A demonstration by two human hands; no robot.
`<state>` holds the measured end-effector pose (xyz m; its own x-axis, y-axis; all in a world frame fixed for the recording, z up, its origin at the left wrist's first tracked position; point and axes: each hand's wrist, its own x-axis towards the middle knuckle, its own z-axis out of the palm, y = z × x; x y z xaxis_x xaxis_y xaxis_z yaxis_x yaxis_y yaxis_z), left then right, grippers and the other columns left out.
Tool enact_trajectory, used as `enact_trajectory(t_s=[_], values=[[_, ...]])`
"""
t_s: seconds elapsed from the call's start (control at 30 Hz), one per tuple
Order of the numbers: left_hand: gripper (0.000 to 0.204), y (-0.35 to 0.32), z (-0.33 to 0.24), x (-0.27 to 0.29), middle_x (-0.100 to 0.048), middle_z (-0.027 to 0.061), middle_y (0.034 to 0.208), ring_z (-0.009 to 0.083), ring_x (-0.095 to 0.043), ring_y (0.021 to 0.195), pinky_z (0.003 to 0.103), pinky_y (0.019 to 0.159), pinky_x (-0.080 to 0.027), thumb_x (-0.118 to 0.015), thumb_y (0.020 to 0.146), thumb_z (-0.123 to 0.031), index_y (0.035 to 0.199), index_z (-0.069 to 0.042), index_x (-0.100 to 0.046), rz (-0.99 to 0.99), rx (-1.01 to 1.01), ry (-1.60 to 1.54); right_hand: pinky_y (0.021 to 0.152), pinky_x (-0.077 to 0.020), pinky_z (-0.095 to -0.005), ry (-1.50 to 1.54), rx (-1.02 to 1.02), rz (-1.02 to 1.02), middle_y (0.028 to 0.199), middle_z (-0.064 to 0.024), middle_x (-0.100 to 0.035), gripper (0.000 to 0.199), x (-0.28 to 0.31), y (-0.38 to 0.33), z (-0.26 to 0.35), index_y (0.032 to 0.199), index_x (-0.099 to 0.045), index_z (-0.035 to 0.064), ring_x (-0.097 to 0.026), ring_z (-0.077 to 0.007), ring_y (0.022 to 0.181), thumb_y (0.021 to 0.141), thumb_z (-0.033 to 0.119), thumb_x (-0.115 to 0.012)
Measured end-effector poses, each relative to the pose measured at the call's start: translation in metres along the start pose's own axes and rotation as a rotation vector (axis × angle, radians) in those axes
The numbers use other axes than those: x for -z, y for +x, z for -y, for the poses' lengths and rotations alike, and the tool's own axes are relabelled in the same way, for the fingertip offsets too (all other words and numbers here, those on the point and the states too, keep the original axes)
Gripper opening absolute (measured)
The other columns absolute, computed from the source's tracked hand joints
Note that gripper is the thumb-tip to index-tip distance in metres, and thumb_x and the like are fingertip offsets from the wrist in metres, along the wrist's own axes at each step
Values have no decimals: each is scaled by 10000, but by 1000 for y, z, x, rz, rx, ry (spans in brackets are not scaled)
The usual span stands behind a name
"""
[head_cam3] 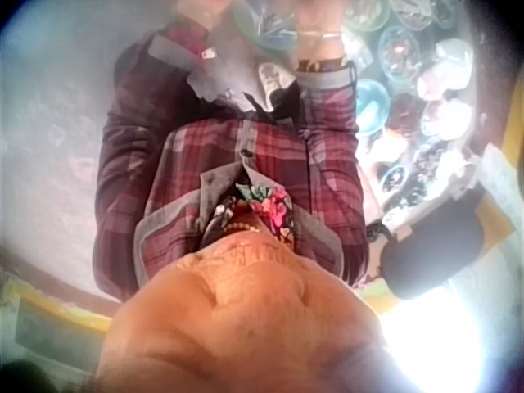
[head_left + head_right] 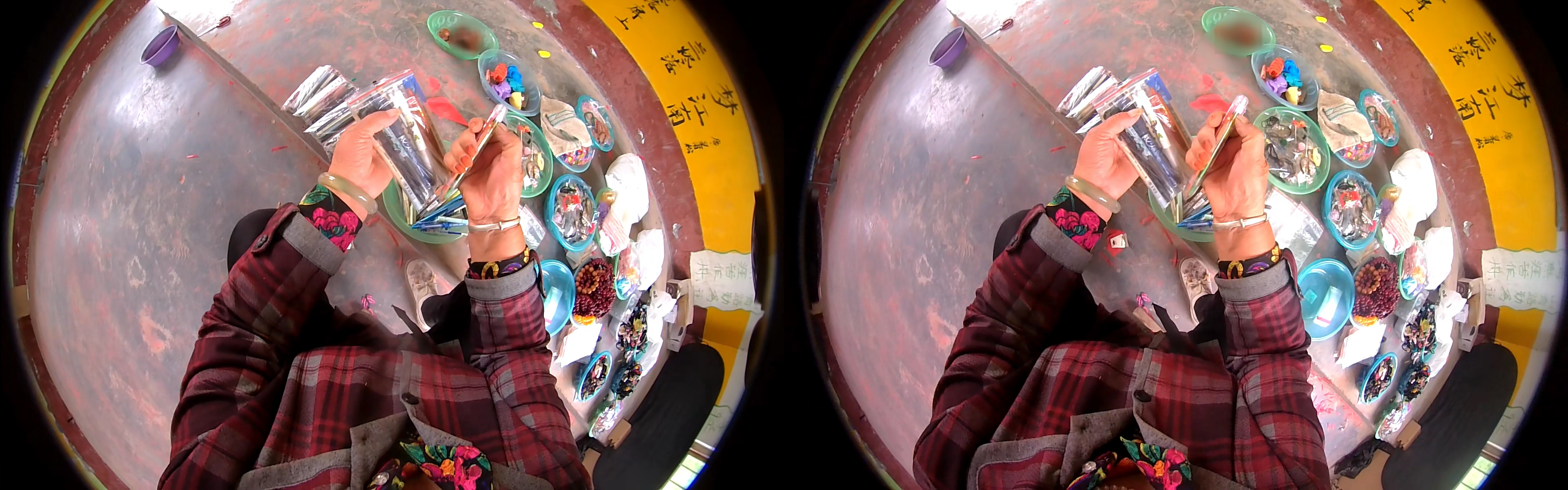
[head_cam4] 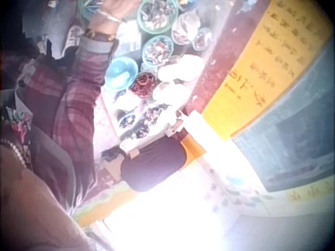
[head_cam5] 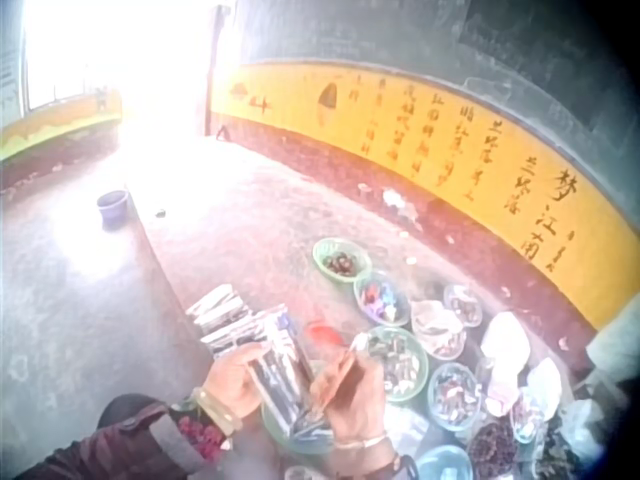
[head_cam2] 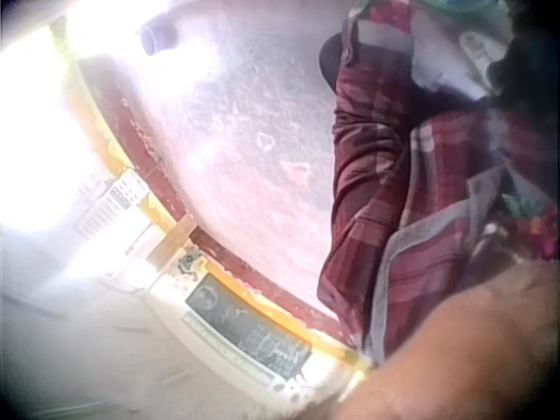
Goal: The person sits on the floor and organizes a collection of pens and markers. They pick up individual pens from a clear plastic bag, inspect them, and place them into a green bowl. The person continues this process, handling the pens one by one and sorting them into the container.
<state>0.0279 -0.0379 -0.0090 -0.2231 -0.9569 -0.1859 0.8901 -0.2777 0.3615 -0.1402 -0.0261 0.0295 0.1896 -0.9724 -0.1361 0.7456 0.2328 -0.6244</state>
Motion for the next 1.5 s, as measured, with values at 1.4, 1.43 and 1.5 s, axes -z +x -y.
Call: enact_trajectory(t_s=[1.4, 1.43, 1.5], values=[[217, -1, -1, 0, -658, 84, 970, 208, -637, 893, 363, 821, -506, -559, 851, -41, 1066, -24, -583, 25, -1, -3, 455, -331, -248, 135, 54, 298, 618, -27, -434, 338, -5, -13, 4, 1069, -526, -24, -385, -107, 495, 872, 250, -533], [216, 0, -1, 1, -658, 85, 970, 207, -637, 893, 362, 819, -506, -559, 852, -41, 1066, -24, -583, 28, 2, -4, 453, -328, -248, 137, 55, 308, 617, -29, -434, 342, -5, -13, 4, 1073, -524, -28, -382, -107, 493, 873, 250, -530], [216, -1, -1, 1, -659, 86, 972, 207, -637, 893, 361, 817, -507, -559, 852, -42, 1066, -24, -583, 24, 4, -1, 449, -324, -248, 140, 56, 328, 616, -31, -434, 351, -4, -13, 4, 1080, -521, -35, -378, -108, 489, 876, 250, -524]])
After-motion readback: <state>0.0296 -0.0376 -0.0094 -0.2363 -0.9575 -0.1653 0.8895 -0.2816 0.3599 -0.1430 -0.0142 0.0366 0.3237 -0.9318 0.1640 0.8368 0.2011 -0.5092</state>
